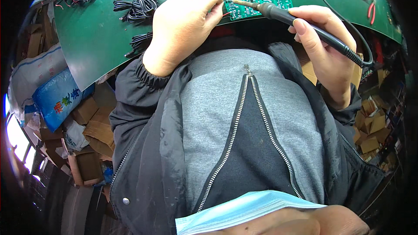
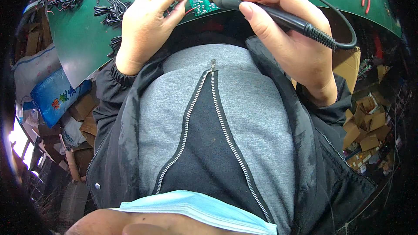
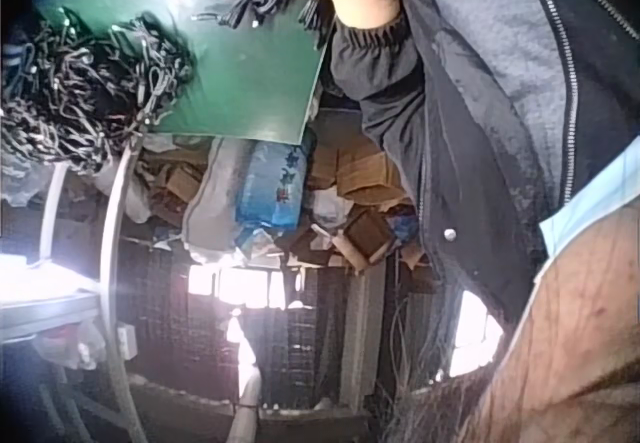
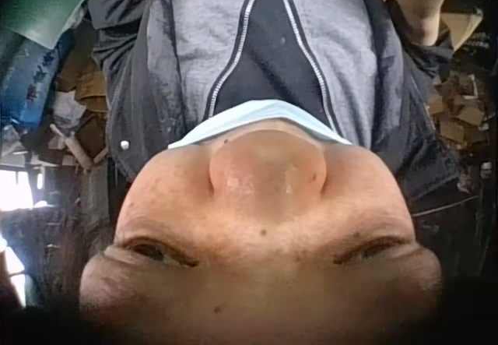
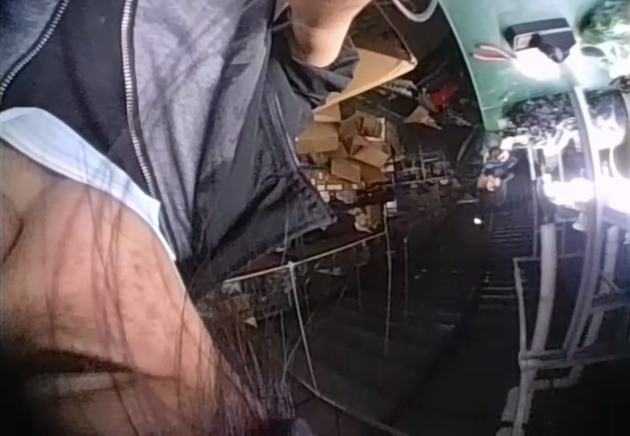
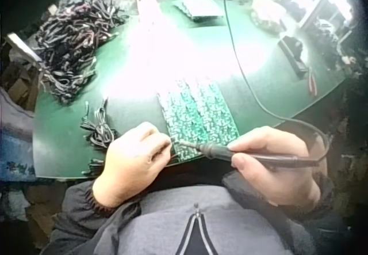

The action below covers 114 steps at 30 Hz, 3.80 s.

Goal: The person solders wires onto circuit boards using a soldering iron, moves the board aside, solders additional wires onto another board, and holds a plastic casing.

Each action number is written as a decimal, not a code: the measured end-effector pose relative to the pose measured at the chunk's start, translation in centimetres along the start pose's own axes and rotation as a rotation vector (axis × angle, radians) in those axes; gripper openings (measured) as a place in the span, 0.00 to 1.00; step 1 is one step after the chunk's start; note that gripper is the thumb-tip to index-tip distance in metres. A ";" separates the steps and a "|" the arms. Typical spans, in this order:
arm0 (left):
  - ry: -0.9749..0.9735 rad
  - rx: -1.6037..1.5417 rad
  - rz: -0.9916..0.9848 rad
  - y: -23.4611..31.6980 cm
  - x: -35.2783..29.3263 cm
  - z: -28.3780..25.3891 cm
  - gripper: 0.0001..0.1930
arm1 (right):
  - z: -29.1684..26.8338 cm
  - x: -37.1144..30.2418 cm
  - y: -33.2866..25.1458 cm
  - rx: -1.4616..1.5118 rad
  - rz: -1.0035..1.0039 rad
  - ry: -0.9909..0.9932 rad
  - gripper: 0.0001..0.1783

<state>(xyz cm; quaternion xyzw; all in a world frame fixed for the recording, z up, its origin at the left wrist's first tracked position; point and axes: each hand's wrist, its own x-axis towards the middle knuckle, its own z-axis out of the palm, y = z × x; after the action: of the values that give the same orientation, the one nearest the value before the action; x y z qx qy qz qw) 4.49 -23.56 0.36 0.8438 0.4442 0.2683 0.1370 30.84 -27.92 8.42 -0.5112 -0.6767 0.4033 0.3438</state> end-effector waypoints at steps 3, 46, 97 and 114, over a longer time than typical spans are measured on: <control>-0.004 0.002 0.000 0.0 -0.1 -0.1 0.04 | 0.1 0.0 -0.4 -0.013 0.038 -0.018 0.11; -0.340 -0.123 -0.225 -6.4 5.3 -5.6 0.12 | -3.2 1.0 1.7 0.198 -0.294 0.373 0.08; 0.066 -0.072 -0.067 -2.1 1.2 0.3 0.07 | -0.7 2.6 0.6 -0.057 -0.123 0.074 0.12; 0.149 -0.036 -0.058 -2.3 1.2 1.1 0.05 | 0.7 3.4 1.0 0.022 -0.050 0.042 0.11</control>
<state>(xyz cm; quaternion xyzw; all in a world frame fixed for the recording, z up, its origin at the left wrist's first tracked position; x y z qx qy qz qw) 4.11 -21.26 -1.20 0.8055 0.4727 0.3342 0.1267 29.80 -24.58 7.41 -0.4987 -0.6774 0.3912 0.3734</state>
